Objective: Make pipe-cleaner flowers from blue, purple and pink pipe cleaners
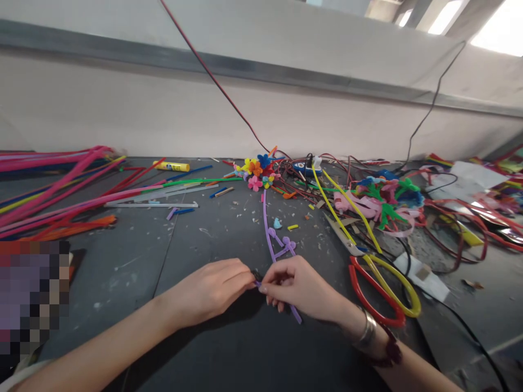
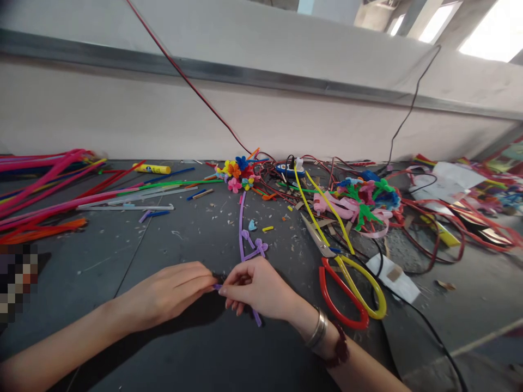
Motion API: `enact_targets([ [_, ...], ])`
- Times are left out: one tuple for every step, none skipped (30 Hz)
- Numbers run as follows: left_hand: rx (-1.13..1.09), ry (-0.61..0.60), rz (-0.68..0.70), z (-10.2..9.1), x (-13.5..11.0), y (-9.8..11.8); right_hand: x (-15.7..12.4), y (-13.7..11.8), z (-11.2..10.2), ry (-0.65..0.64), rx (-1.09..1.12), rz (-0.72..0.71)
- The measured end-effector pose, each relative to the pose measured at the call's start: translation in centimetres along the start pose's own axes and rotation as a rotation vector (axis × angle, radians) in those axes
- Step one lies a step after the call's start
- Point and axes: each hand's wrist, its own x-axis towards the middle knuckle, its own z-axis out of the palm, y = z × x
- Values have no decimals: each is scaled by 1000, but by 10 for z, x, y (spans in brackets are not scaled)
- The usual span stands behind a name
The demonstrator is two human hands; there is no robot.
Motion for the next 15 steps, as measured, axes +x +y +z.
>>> enact_targets([
  [-37,-21,-30,0,0,0,-1,0,1,36,-144,-80],
  [-77,-40,-60,0,1,1,-3,-1,1,71,-297,-174],
  [-121,-57,-91,0,1,1,-4,-2,2,95,-442,-270],
  [-171,-72,-126,-1,2,1,-5,-3,2,108,-556,-352],
  [-230,-74,-166,-2,3,1,-5,-5,1,113,-623,-412],
  [-298,-59,-218,-4,4,2,-6,-7,1,119,-639,-444],
  [-378,-29,-292,-5,6,3,-7,-9,0,133,-610,-453],
  [-472,20,-387,-6,8,5,-7,-12,-1,167,-545,-445],
  [-585,77,-490,-7,11,8,-9,-15,-2,212,-449,-419],
  [-712,132,-589,-6,14,11,-11,-17,-2,260,-326,-375],
  [-844,172,-674,-5,16,16,-13,-19,-2,296,-185,-317],
  [-974,179,-727,-3,18,22,-15,-20,-2,315,-33,-252],
  [-1077,163,-754,-1,20,28,-18,-20,-1,314,116,-192],
  [-1147,123,-767,3,21,34,-20,-19,0,299,245,-147],
  [-1187,73,-776,7,21,40,-22,-17,2,285,340,-117],
])
